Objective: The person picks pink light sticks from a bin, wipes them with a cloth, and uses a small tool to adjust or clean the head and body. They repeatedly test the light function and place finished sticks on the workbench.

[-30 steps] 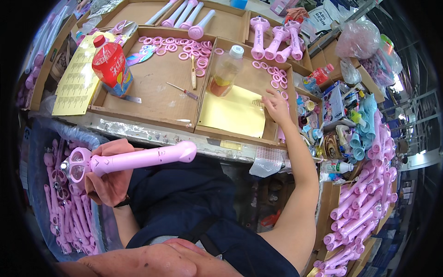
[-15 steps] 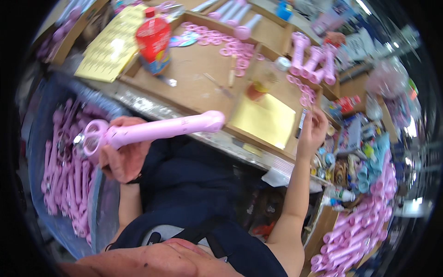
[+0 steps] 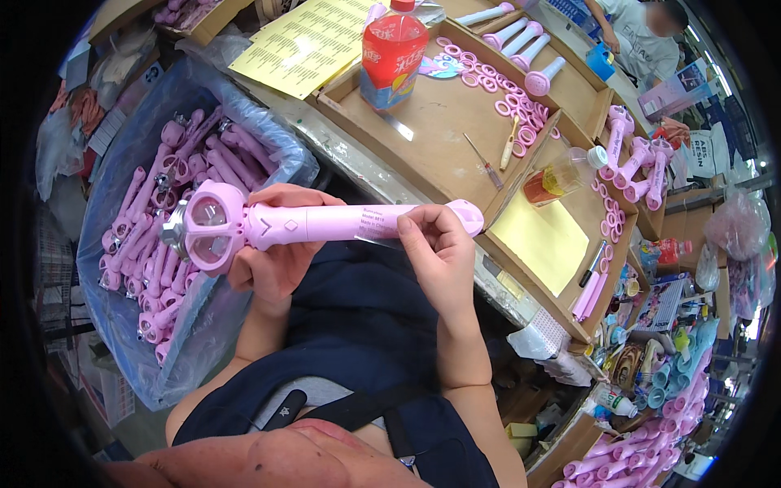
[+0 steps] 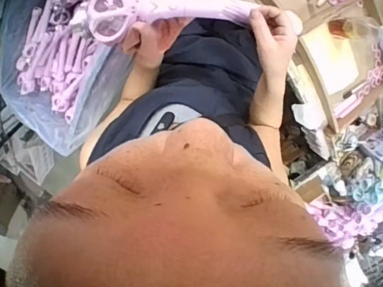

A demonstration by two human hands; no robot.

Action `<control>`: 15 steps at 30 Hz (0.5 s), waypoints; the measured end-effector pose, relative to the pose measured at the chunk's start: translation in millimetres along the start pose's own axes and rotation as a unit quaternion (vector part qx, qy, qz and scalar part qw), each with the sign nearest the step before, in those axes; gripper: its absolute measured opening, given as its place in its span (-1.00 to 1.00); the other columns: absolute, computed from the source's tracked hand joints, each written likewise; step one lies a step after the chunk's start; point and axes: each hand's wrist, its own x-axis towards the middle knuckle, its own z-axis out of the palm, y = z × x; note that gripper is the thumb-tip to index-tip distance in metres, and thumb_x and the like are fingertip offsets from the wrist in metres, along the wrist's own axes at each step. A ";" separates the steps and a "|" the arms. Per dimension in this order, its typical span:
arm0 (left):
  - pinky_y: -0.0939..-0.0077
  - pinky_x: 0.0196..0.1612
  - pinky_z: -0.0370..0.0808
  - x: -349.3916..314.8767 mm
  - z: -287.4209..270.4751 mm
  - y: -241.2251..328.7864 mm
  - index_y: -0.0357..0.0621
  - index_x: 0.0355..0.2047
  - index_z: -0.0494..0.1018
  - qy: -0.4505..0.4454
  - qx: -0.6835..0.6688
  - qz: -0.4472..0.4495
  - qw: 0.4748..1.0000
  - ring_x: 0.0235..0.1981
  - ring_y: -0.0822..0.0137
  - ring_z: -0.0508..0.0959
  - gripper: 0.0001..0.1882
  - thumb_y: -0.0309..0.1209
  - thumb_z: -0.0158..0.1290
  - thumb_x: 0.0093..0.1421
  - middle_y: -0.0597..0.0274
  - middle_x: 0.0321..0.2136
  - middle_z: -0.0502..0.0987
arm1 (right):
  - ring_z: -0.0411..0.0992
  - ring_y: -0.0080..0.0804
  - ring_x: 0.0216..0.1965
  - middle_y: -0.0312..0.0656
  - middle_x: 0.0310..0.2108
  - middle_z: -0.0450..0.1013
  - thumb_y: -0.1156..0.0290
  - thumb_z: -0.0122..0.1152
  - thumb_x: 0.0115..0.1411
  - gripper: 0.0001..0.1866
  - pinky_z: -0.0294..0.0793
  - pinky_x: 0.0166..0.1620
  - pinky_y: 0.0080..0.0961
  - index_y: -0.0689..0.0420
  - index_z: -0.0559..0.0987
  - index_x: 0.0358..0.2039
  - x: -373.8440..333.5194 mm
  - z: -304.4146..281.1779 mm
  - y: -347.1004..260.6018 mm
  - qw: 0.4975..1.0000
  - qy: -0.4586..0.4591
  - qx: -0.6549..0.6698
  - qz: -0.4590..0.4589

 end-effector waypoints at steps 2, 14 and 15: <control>0.24 0.23 0.34 -1.4 -3.8 -0.1 0.00 0.01 0.20 -0.021 0.014 0.002 1.000 0.09 0.06 0.43 -0.07 0.36 0.23 -0.17 -0.03 -0.01 0.39 | 0.31 -0.81 -0.45 -0.42 -0.42 0.43 0.48 0.22 0.25 -0.88 0.26 -0.39 -0.85 0.26 0.51 -0.27 -0.3 -4.0 -2.2 1.000 0.002 -0.008 0.006; 0.24 0.26 0.30 -24.1 -27.0 -6.5 0.05 0.03 0.20 0.076 -0.124 0.023 0.989 0.11 0.10 0.40 -0.17 0.19 0.23 -0.15 0.02 0.01 0.36 | 0.36 -0.77 -0.43 -0.38 -0.41 0.46 0.45 0.24 0.24 -0.86 0.34 -0.35 -0.81 0.27 0.53 -0.30 -0.2 -9.7 -9.7 0.997 -0.042 -0.057 0.038; 0.24 0.26 0.30 -24.0 -28.4 -7.2 0.05 0.03 0.20 0.080 -0.128 0.022 0.988 0.11 0.11 0.40 -0.17 0.17 0.23 -0.15 0.02 0.01 0.35 | 0.36 -0.77 -0.42 -0.38 -0.41 0.46 0.45 0.24 0.24 -0.86 0.34 -0.35 -0.81 0.27 0.53 -0.30 0.2 -9.8 -9.7 0.997 -0.043 -0.059 0.038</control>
